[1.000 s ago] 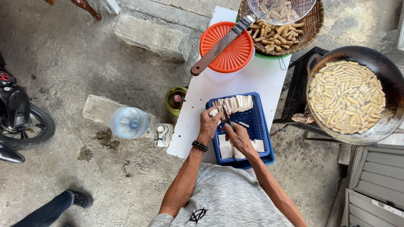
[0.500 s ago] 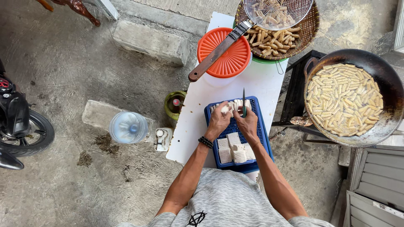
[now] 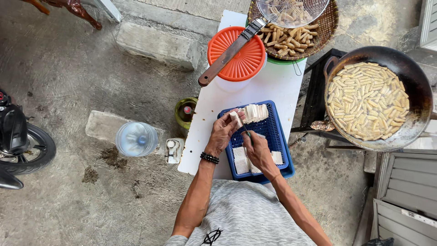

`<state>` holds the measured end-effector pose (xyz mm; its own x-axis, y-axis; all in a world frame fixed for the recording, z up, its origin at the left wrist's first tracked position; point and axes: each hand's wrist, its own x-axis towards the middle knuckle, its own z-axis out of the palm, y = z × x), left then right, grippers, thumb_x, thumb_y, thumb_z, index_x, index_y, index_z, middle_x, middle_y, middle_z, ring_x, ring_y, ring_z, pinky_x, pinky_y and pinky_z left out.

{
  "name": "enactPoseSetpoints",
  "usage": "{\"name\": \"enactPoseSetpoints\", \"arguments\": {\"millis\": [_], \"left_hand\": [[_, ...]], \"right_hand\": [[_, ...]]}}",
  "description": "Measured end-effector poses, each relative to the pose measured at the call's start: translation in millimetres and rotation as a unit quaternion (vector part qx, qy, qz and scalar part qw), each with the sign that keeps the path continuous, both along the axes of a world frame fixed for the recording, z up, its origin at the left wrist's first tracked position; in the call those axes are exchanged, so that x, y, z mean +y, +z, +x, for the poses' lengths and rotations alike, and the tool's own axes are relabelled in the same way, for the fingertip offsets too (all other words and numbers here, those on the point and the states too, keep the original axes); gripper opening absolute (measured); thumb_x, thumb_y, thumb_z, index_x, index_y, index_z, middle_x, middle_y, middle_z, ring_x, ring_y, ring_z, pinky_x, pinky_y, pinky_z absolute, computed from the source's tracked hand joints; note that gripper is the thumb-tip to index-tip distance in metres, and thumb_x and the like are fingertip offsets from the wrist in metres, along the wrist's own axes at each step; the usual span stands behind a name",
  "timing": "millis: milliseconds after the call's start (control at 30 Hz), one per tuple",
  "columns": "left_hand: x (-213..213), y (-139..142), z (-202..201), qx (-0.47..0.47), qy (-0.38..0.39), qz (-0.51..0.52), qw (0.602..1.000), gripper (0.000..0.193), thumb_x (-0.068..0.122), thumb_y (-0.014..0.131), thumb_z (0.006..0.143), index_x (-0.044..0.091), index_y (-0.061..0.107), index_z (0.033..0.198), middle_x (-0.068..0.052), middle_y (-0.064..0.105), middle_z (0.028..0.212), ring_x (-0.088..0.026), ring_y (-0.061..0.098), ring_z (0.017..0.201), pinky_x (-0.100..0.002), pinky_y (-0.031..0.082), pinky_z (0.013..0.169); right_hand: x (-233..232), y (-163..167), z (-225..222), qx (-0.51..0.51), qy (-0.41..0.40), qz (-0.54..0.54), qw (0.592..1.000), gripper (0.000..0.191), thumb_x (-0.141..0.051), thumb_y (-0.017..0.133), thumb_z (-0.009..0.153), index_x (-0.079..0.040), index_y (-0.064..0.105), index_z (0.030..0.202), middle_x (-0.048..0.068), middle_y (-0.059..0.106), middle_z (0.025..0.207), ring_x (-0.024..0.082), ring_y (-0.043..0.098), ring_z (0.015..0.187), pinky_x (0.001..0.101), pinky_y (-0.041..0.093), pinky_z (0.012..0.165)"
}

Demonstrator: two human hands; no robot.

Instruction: The person cuts blocks of tofu into smaller pieces with a small knife over a blue perforated basket, arranging the cut pieces in rows in the basket. A wok of already fried tofu pieces sits beside the work table as the cutting continues.

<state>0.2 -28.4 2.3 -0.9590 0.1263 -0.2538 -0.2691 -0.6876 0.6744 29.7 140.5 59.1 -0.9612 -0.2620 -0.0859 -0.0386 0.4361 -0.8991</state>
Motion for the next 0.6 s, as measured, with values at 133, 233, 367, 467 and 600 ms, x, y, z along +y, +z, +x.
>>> {"name": "enactPoseSetpoints", "arguments": {"millis": [133, 233, 367, 467, 600], "left_hand": [[2.9, 13.9, 1.7, -0.004, -0.007, -0.011, 1.000, 0.045, 0.004, 0.058, 0.103, -0.006, 0.047, 0.145, -0.021, 0.063, 0.137, -0.027, 0.063, 0.127, -0.036, 0.054, 0.110], [5.1, 19.4, 2.0, 0.006, -0.013, -0.038, 0.999, 0.045, 0.004, 0.056, 0.103, -0.006, 0.047, 0.146, -0.021, 0.063, 0.136, -0.027, 0.063, 0.127, -0.037, 0.053, 0.112], [9.6, 21.8, 3.4, 0.024, -0.018, -0.041, 0.999, 0.043, 0.003, 0.053, 0.104, -0.005, 0.047, 0.146, -0.021, 0.063, 0.137, -0.027, 0.062, 0.129, -0.037, 0.051, 0.114], [11.3, 23.6, 5.3, 0.038, -0.025, -0.048, 0.998, 0.042, 0.002, 0.052, 0.104, -0.005, 0.047, 0.146, -0.021, 0.063, 0.137, -0.027, 0.061, 0.131, -0.038, 0.049, 0.115], [13.3, 27.8, 6.3, 0.052, -0.037, -0.096, 0.993, 0.041, 0.003, 0.052, 0.105, -0.003, 0.049, 0.145, -0.020, 0.064, 0.138, -0.027, 0.059, 0.134, -0.039, 0.048, 0.116]], "right_hand": [[-3.8, 7.3, 4.1, 0.013, 0.017, 0.031, 0.999, 0.023, -0.021, 0.051, 0.106, 0.001, 0.058, 0.102, 0.014, 0.062, 0.069, 0.028, 0.059, 0.058, 0.0410, 0.047, 0.057], [-5.6, 5.5, 4.2, 0.006, 0.013, 0.055, 0.998, 0.023, -0.021, 0.050, 0.107, 0.000, 0.056, 0.101, 0.017, 0.061, 0.068, 0.033, 0.060, 0.059, 0.0446, 0.046, 0.058], [-8.1, -1.9, 5.8, -0.003, 0.002, 0.094, 0.996, 0.021, -0.021, 0.050, 0.106, -0.001, 0.057, 0.102, 0.022, 0.061, 0.067, 0.041, 0.061, 0.063, 0.0499, 0.044, 0.060], [-9.1, -10.1, 6.9, 0.000, -0.011, 0.109, 0.994, 0.020, -0.020, 0.050, 0.106, -0.001, 0.056, 0.102, 0.023, 0.062, 0.067, 0.044, 0.060, 0.066, 0.0527, 0.043, 0.061], [-8.2, -24.8, 5.8, 0.026, -0.019, 0.094, 0.995, 0.020, -0.019, 0.049, 0.106, -0.001, 0.054, 0.100, 0.023, 0.063, 0.069, 0.045, 0.061, 0.067, 0.0532, 0.043, 0.060]]}}
